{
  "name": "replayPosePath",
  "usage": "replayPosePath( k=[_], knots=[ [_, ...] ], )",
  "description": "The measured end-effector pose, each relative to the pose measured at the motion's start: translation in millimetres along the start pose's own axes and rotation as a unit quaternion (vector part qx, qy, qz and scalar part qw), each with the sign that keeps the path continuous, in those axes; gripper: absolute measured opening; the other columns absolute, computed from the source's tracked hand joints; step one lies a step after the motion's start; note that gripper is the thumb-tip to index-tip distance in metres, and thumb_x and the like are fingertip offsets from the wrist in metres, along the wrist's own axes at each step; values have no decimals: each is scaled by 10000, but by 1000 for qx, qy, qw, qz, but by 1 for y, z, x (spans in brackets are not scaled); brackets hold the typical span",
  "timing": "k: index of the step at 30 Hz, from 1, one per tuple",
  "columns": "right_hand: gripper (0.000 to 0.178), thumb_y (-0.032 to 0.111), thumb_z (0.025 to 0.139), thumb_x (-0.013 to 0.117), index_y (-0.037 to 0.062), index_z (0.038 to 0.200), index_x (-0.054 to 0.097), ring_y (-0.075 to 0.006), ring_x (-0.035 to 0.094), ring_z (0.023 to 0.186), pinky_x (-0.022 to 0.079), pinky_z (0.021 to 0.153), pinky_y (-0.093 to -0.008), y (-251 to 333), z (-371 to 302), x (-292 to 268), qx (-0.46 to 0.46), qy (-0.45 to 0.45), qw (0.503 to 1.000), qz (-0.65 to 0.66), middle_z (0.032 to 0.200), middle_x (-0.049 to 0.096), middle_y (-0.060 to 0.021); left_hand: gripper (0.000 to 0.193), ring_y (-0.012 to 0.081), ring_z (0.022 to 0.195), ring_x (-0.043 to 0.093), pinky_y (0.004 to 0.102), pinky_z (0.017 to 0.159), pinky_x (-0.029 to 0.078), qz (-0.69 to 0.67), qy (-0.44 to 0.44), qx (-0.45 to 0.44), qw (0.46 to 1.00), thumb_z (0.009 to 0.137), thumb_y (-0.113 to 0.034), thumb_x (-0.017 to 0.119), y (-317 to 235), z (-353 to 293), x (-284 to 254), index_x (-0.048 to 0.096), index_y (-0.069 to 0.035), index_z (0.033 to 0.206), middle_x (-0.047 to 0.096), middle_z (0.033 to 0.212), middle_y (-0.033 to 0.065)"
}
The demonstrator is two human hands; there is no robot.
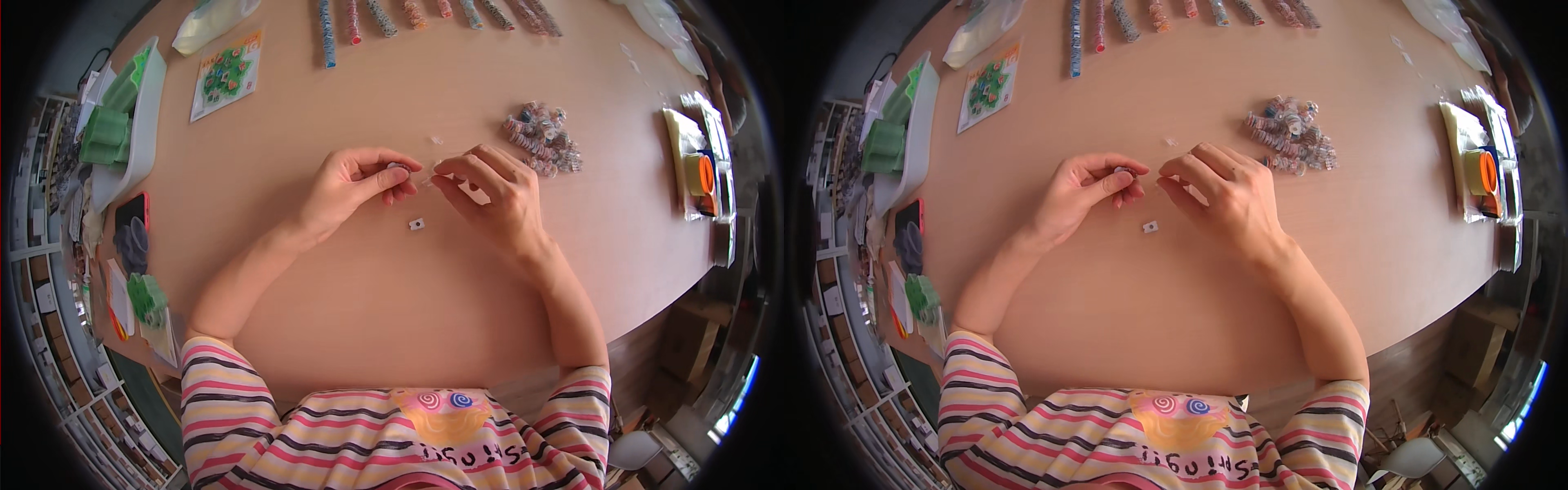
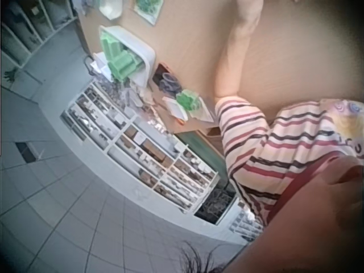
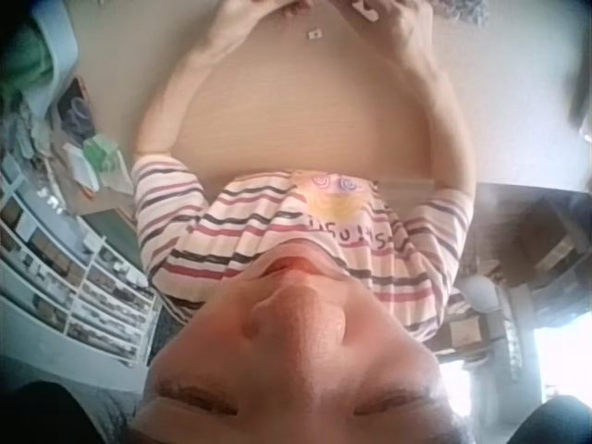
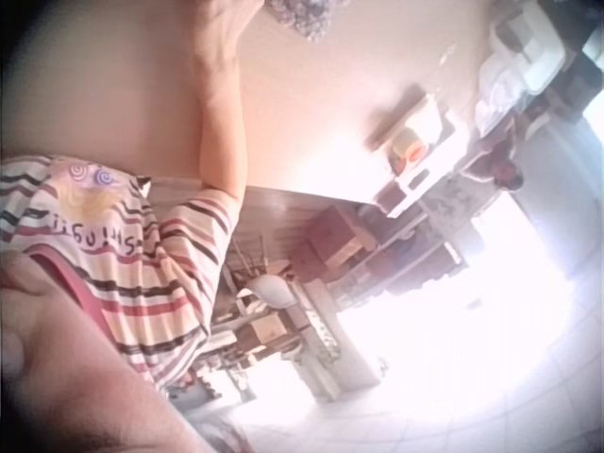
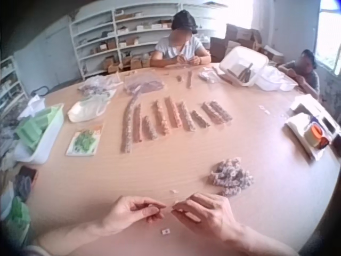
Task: The person assembles small plastic components by hand, creating finished assemblies that are then placed into packaging bags.
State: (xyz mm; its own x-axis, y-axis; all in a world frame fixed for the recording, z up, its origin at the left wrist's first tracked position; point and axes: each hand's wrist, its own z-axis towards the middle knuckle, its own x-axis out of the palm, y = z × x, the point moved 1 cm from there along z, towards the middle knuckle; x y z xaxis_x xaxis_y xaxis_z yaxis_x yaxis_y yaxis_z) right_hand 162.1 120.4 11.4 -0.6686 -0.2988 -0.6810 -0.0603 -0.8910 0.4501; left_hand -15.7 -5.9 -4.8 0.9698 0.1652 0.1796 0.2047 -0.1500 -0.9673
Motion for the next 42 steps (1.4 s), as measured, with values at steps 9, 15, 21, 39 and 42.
replayPosePath(
  k=[9, 15, 21, 39, 42],
  knots=[
    [114, 143, 856, 745, 40, 900, 721, -122, 511, 571, 419, 535, -277, 7, 5, -9, 286, 81, 900, 320, 739, 663, -49, 248, 96, 778, 596, 241, 643, 455, -75, -13, 33, 997, 963, -124, 632, -6, -2, 22, 691, -48, 1192, 710, 949, 45],
    [72, 120, 875, 737, 59, 914, 740, -19, 380, 577, 281, 492, -215, -9, 18, -35, 210, 41, 950, 229, 768, 655, 14, 271, 70, 741, 546, 229, 648, 430, -38, -27, 37, 998, 993, -144, 595, -8, 13, 21, 667, -33, 1229, 638, 821, -9],
    [128, 227, 884, 695, 104, 879, 729, -199, 647, 663, 507, 608, -341, -109, 79, -73, 117, 32, 986, -118, 802, 687, -31, 332, 58, 824, 511, 223, 703, 408, -143, -12, 10, 990, 1033, -165, 515, -8, 23, 8, 581, -21, 1326, 563, 851, -27],
    [153, 19, 775, 748, 67, 916, 715, -183, 635, 648, 506, 544, -299, -8, 54, -26, -34, 26, 999, 3, 764, 647, -46, 113, 157, 892, 707, 263, 761, 564, -40, -48, 110, 992, 939, -42, 647, -7, 24, -1, 653, 22, 1032, 714, 942, 104],
    [185, 47, 745, 762, 92, 913, 701, -196, 622, 638, 489, 523, -313, -5, 45, -13, -82, 17, 996, -9, 739, 624, -27, 131, 162, 891, 709, 276, 781, 576, -70, -44, 109, 991, 936, -46, 650, -8, 22, 5, 667, 28, 1044, 721, 956, 106]
  ],
)
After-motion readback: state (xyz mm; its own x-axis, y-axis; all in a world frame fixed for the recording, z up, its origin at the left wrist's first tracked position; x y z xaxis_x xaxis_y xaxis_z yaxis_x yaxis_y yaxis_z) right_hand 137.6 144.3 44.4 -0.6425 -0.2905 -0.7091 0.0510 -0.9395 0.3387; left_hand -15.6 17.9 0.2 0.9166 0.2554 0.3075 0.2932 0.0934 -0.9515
